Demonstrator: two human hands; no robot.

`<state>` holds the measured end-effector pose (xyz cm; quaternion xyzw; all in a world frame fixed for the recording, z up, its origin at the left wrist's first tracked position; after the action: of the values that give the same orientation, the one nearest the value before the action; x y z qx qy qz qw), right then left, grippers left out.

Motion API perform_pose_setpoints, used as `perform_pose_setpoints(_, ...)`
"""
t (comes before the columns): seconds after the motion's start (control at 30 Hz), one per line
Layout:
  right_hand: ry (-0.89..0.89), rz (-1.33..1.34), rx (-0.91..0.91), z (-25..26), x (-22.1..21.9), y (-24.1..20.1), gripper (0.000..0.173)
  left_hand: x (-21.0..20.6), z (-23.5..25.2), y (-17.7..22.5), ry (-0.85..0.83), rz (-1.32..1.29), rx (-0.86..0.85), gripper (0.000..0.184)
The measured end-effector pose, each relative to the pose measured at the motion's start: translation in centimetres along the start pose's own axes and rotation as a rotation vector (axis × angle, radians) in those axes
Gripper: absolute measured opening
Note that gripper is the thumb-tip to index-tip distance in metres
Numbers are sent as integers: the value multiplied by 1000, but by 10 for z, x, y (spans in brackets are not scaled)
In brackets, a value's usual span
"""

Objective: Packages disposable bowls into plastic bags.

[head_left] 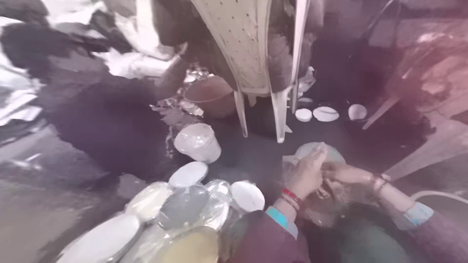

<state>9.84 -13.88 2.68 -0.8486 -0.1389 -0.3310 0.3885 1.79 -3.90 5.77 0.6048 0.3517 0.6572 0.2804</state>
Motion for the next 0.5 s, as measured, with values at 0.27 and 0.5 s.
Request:
perform_pose_setpoints(0.27, 334, -394, -142, -33, 20, 49, 31, 34, -11, -38, 225, 193, -35, 17)
perform_pose_setpoints(0.5, 289, -266, -35, -120, 31, 6, 39, 17, -57, -27, -103, 792, 32, 21)
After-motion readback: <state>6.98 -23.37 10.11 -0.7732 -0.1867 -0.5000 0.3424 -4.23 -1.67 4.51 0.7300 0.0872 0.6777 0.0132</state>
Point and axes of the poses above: each hand's wrist, its own z-axis towards the middle knuckle, its own x-axis out of the back of the hand, y = z × x, the point moved 5 cm from there along z, towards the middle knuckle, and after that the axes turned 10 degrees about x, right-handed, at the moved point
